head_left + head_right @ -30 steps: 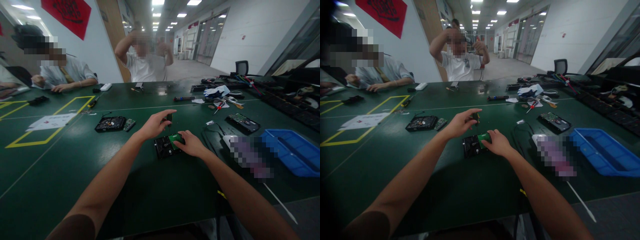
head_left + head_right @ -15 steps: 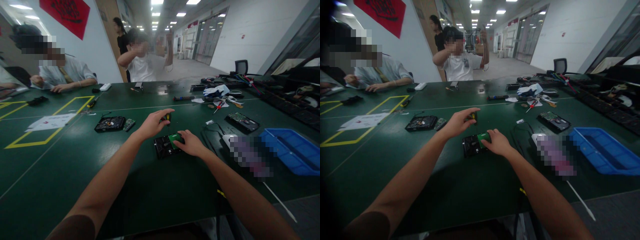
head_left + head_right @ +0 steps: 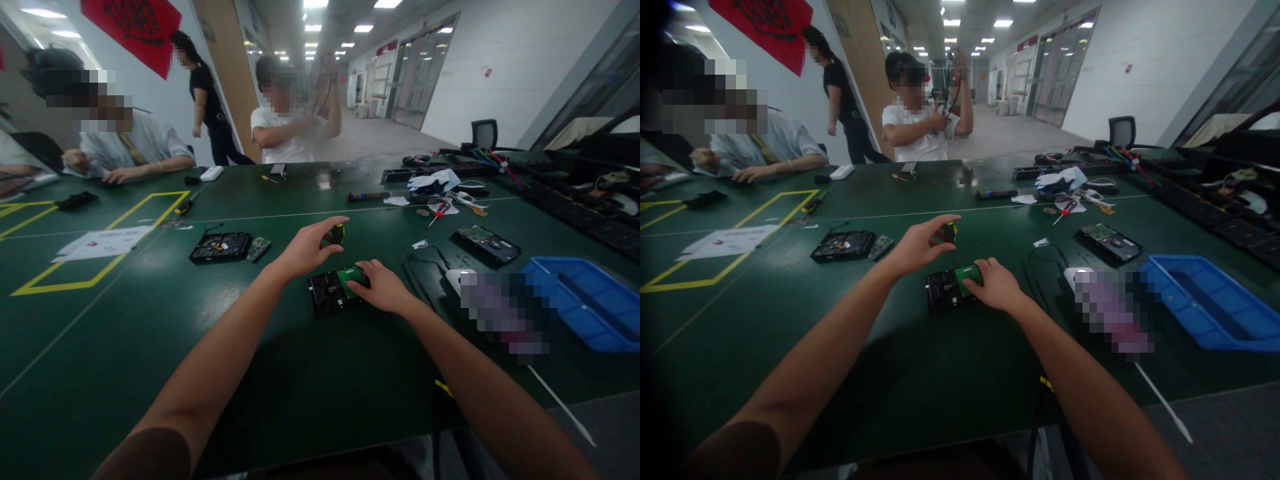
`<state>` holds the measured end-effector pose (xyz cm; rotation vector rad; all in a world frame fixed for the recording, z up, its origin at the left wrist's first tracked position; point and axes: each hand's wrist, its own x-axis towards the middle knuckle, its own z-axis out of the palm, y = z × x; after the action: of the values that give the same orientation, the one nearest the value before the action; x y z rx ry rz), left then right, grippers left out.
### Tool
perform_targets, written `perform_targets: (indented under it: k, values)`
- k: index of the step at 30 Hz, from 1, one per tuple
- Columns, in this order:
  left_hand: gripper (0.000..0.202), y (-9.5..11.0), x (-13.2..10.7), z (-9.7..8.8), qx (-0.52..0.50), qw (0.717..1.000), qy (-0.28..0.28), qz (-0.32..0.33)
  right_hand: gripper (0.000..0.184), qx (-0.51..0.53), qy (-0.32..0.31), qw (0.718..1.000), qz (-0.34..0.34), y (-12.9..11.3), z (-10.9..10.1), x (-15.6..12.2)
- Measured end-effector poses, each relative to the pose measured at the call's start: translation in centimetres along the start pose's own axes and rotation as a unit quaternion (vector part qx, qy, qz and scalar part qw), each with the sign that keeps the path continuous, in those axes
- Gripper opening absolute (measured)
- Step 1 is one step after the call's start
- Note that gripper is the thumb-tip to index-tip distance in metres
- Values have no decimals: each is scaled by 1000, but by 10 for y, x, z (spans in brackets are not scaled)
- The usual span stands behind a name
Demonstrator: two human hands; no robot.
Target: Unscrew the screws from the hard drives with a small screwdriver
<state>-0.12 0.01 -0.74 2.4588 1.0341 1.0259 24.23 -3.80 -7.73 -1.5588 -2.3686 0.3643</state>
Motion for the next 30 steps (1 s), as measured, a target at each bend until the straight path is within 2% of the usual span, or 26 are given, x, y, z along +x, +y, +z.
perform_targets:
  k: [9,14,19,25,30]
  values:
    - [51,2,0,2,9,1000,21,-8,59,-9,2,1000,2,-1,1,0]
    - [59,1,-1,3,23,999,23,-18,59,-3,1,1000,2,0,2,1]
    - [64,1,-1,2,40,999,19,7,56,3,8,1000,-5,0,2,0]
    - [67,-3,-1,1,-8,1000,-20,4,59,1,4,1000,-4,0,0,0]
    - [62,-2,0,3,15,1000,7,-1,58,-1,8,1000,-3,0,1,0]
